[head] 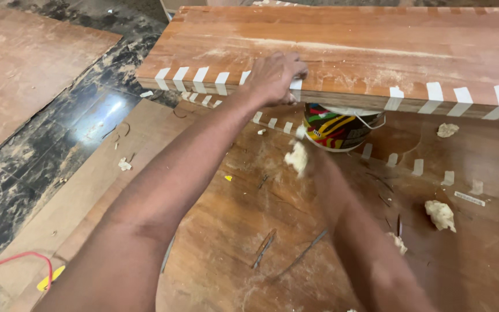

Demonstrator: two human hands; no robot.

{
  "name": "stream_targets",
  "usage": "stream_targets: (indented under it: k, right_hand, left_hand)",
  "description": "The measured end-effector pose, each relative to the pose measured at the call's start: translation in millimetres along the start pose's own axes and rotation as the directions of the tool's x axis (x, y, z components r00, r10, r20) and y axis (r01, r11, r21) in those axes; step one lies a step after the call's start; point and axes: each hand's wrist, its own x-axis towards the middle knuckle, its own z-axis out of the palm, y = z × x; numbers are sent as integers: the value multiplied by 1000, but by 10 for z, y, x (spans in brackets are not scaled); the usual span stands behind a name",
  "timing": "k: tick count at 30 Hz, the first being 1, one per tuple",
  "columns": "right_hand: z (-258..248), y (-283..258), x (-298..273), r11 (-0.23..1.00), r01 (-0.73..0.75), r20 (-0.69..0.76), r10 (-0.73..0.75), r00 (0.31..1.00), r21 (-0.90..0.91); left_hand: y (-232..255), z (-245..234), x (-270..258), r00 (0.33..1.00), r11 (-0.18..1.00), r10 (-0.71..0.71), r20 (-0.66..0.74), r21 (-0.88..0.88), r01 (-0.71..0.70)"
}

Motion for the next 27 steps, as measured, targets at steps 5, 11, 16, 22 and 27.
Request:
stream_targets:
  k: [5, 11, 16, 22, 27]
  right_hand:
    - [170, 977, -240, 998, -62, -83, 64, 995, 28]
    - [553, 1123, -839, 988, 127, 25, -129, 991, 88]
    - [608, 816, -1070, 981, 185, 110, -190, 976, 54]
    - [545, 567, -1068, 877, 427, 228, -473, 851, 221]
    - [537, 379, -1283, 878, 395, 32, -418, 908, 270]
  left_hand:
    - [-76, 41, 40, 999, 998, -51, 18, -44, 51]
    - [-61, 3, 111, 999, 1000, 31, -25, 3, -31]
    - [-28, -189, 143, 978, 986, -89, 190, -125, 114]
    - [-112, -319, 111, 985, 988, -7, 171, -149, 33]
    - [-150, -204, 132, 997, 987, 13, 82, -160, 0]
